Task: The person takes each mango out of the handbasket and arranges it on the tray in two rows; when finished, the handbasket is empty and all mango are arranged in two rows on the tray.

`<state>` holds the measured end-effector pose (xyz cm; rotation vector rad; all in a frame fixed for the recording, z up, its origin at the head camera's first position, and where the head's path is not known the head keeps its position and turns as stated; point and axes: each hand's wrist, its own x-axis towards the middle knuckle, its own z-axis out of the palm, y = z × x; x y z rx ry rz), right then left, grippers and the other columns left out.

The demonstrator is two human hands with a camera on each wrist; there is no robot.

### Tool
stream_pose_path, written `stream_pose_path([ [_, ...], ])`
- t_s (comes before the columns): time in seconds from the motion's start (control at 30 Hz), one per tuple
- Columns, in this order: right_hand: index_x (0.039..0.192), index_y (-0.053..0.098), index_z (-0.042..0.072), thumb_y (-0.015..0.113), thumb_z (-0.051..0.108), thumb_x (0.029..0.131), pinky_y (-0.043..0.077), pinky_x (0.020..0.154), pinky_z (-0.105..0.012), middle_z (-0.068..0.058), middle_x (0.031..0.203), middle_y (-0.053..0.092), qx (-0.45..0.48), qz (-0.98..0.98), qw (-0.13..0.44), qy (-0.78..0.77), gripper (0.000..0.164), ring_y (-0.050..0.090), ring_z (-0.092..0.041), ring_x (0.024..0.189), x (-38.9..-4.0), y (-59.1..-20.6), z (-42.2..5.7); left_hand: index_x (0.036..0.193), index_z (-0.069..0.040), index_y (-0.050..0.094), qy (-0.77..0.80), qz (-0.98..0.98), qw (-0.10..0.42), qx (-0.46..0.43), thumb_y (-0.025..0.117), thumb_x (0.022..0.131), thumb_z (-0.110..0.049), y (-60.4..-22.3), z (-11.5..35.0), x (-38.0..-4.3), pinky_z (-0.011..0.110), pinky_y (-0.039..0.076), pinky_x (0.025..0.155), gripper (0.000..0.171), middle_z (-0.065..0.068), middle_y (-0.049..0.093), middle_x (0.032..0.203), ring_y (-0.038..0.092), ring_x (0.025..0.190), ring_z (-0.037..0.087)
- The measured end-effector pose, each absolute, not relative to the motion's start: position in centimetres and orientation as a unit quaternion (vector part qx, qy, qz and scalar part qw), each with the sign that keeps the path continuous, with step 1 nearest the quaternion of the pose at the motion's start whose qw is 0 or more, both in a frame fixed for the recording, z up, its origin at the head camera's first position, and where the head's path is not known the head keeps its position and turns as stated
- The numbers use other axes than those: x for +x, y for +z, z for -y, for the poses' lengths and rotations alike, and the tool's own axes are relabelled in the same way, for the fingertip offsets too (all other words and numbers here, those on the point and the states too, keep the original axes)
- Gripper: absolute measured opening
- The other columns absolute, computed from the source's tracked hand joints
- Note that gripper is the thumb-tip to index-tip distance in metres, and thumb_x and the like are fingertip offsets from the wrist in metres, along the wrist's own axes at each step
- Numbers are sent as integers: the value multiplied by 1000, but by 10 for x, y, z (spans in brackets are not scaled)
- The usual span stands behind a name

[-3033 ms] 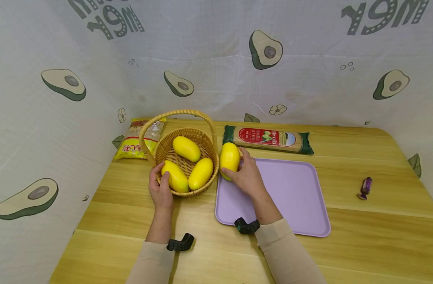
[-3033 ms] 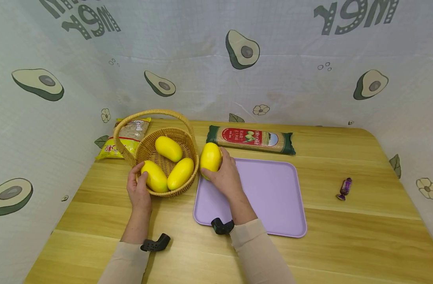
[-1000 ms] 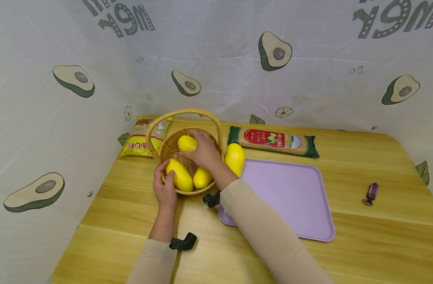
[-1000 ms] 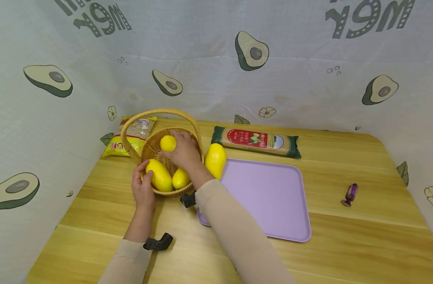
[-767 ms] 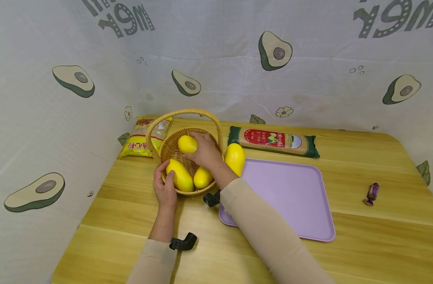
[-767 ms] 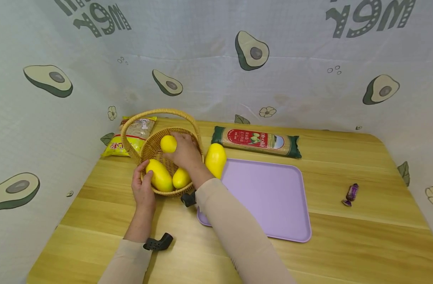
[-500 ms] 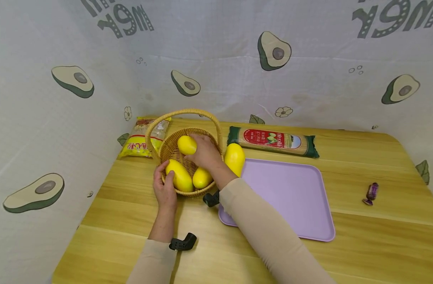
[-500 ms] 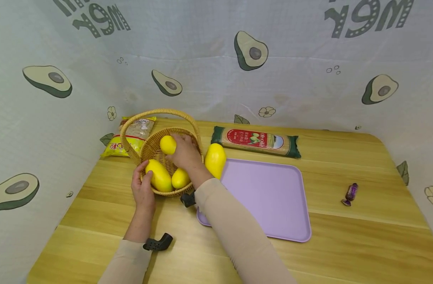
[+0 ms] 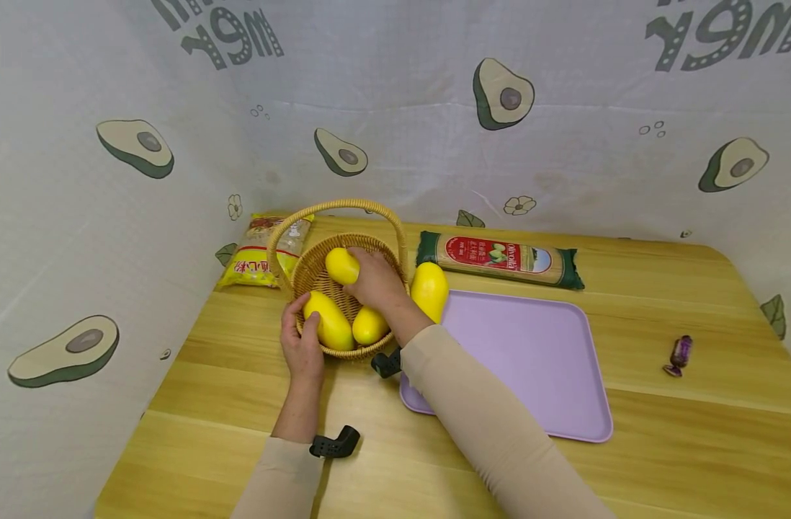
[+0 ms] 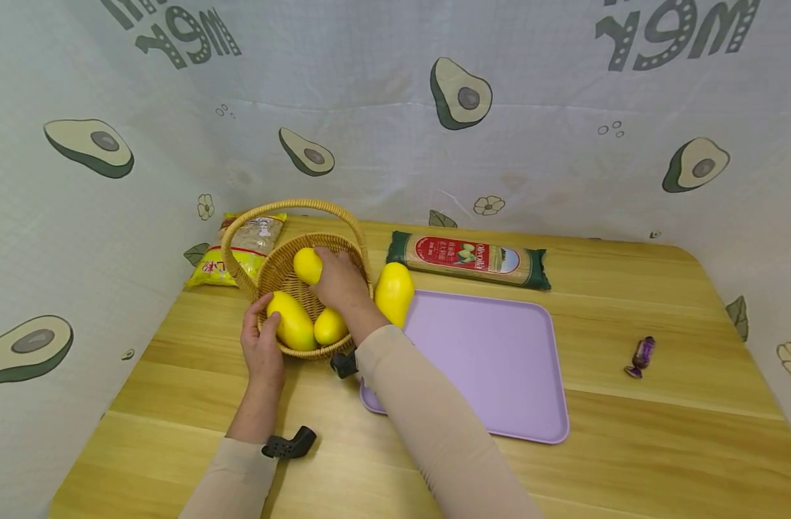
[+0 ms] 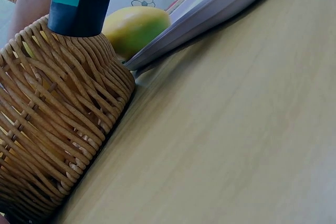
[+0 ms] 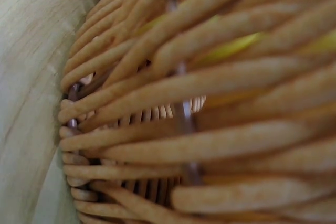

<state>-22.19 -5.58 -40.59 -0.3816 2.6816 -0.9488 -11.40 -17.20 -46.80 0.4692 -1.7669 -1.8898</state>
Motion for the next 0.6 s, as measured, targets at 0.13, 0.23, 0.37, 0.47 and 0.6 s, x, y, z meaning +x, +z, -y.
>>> stream_pose_path([
  [0.13, 159, 35, 23, 74, 24, 94, 44, 113, -48, -11, 154, 47, -137, -928, 133, -319, 76, 52, -30, 135, -222, -406, 56, 131, 1, 62, -697, 648, 255, 170, 51, 95, -4, -469, 172, -114, 25, 38, 111, 37, 14, 54, 143, 46, 138, 23],
  [0.23, 159, 35, 23, 73, 24, 94, 45, 112, -47, -12, 153, 48, -138, -929, 134, -317, 76, 53, -30, 134, -222, -406, 56, 131, 1, 61, -699, 646, 254, 171, 51, 95, -4, -469, 172, -115, 26, 37, 111, 38, 14, 54, 143, 45, 138, 23],
  [0.37, 159, 35, 23, 74, 24, 94, 45, 111, -47, -12, 152, 48, -139, -929, 134, -317, 75, 53, -30, 133, -222, -406, 56, 131, 1, 61, -701, 644, 254, 171, 51, 95, -4, -469, 172, -114, 25, 38, 110, 38, 13, 54, 143, 46, 137, 22],
  [0.47, 159, 35, 22, 73, 24, 94, 46, 111, -47, -12, 152, 48, -140, -929, 132, -317, 75, 54, -30, 133, -223, -407, 56, 130, 1, 61, -703, 642, 254, 170, 51, 95, -4, -469, 172, -114, 24, 38, 109, 38, 13, 54, 142, 46, 136, 21],
  [0.6, 159, 35, 22, 73, 25, 95, 45, 112, -47, -13, 152, 48, -140, -927, 131, -321, 75, 53, -30, 134, -222, -406, 55, 130, 1, 61, -705, 640, 253, 170, 51, 95, -3, -469, 172, -115, 22, 39, 108, 37, 11, 55, 141, 47, 134, 19],
])
